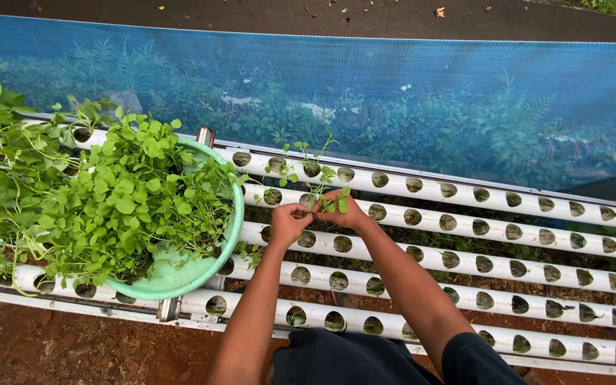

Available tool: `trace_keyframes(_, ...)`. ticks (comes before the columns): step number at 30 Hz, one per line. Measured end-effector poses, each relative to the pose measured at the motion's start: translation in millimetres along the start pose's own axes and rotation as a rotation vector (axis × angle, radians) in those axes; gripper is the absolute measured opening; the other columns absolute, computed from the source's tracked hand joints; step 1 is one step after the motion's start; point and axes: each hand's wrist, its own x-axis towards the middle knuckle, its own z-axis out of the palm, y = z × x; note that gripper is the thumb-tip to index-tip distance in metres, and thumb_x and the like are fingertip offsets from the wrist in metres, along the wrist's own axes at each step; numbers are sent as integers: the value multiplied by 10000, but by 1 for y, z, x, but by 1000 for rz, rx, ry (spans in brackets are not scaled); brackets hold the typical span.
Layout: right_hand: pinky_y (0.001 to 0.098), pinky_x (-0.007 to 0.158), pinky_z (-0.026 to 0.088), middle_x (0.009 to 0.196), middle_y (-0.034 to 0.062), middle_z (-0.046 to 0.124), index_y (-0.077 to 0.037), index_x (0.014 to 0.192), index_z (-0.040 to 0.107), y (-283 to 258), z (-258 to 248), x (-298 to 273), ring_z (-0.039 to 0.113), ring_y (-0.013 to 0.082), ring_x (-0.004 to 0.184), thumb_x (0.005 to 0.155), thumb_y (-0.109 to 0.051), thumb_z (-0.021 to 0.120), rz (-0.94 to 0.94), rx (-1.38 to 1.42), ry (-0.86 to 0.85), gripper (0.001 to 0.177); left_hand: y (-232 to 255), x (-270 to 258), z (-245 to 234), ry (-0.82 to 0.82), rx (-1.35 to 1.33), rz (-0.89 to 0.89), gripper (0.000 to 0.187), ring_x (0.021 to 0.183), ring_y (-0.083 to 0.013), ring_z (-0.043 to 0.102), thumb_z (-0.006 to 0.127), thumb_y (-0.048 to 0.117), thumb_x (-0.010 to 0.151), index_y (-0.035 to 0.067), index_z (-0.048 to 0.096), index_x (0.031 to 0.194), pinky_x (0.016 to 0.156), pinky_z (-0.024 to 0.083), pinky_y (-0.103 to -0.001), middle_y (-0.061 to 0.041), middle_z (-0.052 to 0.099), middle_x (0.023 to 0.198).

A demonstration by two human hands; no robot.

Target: The person takes small green seedlings from a green basin and places them one by one into the holes of a white PVC hydroponic pipe. The person continues this process along the length of the pipe.

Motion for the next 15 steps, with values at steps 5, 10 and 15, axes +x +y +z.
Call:
trace_keyframes(5, 479, 899, 609, 894, 136, 873, -123, 996, 914, -4, -16, -3, 798, 312, 853, 906, -142, 957, -5, -110, 13, 102, -6, -12, -16, 87, -37, 1, 274, 819, -102, 801, 994, 148, 836, 58, 920, 1084, 784, 681, -320, -128, 854, 877)
trace_keyframes(10, 524, 934, 603, 927, 171, 873, -93, 1049, 918, 22, -14, 11, 818, 377, 932, 989, -93, 898, -41, -92, 111, 63, 14, -59, -12, 194, -37, 107, 203, 882, -194, 834, 998, 114, 913, 57, 932, 1096, 807, 678, -341, -131, 871, 1048)
trace_keyframes(15, 528, 961, 626, 955, 138, 860, -97, 1051, 903, 47, -4, 34, 795, 378, 949, 1017, -84, 848, -49, -217, 279, 66, 12, -103, 0, 115, -801, -280, 94, 827, -157, 771, 797, 15, 1071, 44, 821, 1158, 764, 656, -248, -46, 778, 959)
